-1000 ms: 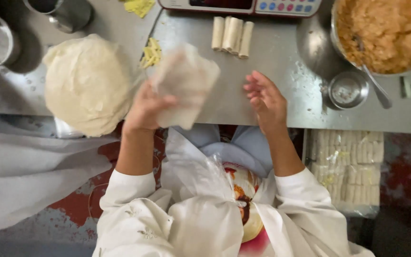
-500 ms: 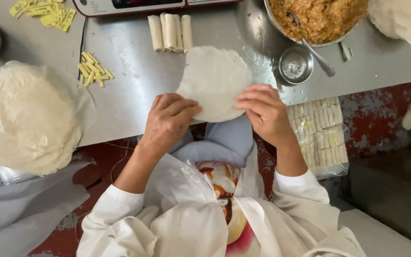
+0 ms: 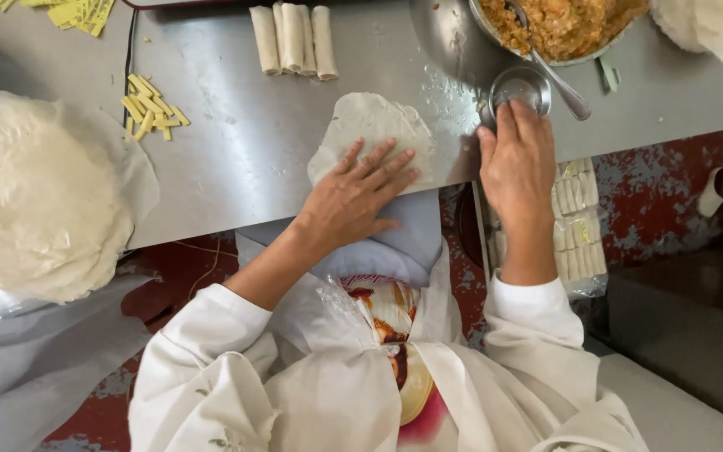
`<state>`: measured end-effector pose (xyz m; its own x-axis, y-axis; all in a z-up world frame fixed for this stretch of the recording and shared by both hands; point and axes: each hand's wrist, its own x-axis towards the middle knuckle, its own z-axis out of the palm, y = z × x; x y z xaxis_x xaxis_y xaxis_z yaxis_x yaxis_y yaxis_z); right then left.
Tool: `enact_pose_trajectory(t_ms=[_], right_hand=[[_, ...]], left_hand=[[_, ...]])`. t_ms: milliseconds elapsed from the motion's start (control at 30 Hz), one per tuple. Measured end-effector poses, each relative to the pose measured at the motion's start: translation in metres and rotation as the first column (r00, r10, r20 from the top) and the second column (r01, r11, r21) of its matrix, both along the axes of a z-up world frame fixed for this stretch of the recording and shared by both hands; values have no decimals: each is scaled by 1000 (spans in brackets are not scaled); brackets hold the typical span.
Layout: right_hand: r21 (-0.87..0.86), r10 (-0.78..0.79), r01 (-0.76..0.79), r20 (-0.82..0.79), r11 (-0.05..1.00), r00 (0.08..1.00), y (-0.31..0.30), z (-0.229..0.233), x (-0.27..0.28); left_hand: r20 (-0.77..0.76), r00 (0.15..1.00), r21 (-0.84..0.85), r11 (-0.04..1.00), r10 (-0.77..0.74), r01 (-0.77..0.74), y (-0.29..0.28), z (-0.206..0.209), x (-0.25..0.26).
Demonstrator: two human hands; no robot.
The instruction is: The person packages several food rolls into a plastic bag, places them in a tray, and then places filling onto individual wrappers to roll and prepare more food items on a stainless steel table.
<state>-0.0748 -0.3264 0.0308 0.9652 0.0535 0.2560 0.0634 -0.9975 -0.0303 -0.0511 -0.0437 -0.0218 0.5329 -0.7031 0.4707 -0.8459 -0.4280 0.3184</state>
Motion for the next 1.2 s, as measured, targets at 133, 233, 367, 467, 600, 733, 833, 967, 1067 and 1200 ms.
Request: enact_pose_trajectory(t_ms=[133,233,367,467,600,733,833,967,1067,1200], right_hand=[[296,144,-77,-213,952,966,57,23,4],[381,406,-337,-118,861,906,85,-4,24],[377,486,-390,-204,840,850,93,-2,59],[439,610,-491,-181,752,772,109,3,56],[429,368,-139,-514,893,775,99,41,71],[277,362,-381,119,882,925,44,61,54],[-62,262,-255,282,965,923,-18,71,30],[-164,66,-49,101,985,993,-63,52,24],[-285,89,-59,90,957,992,-61,37,38],[-548,128,33,254,836,959,-40,64,44]], left_hand=[[-146,986,397,908,-78,130,8,19,3],[-141,986,441,886,-91,145,5,8,5],[-5,994,486,868,-113,101,6,1,9],[-22,994,563,820,-111,103,2,-1,8],[-128,985,535,829,-113,165,17,23,12],[-138,987,-27,996,78,-83,80,21,43],[-71,876,-21,877,478,-480,160,44,56],[-123,678,276,681,725,-678,226,46,72],[-40,713,259,696,700,-670,231,35,77],[-171,668,434,664,724,-609,220,50,76]])
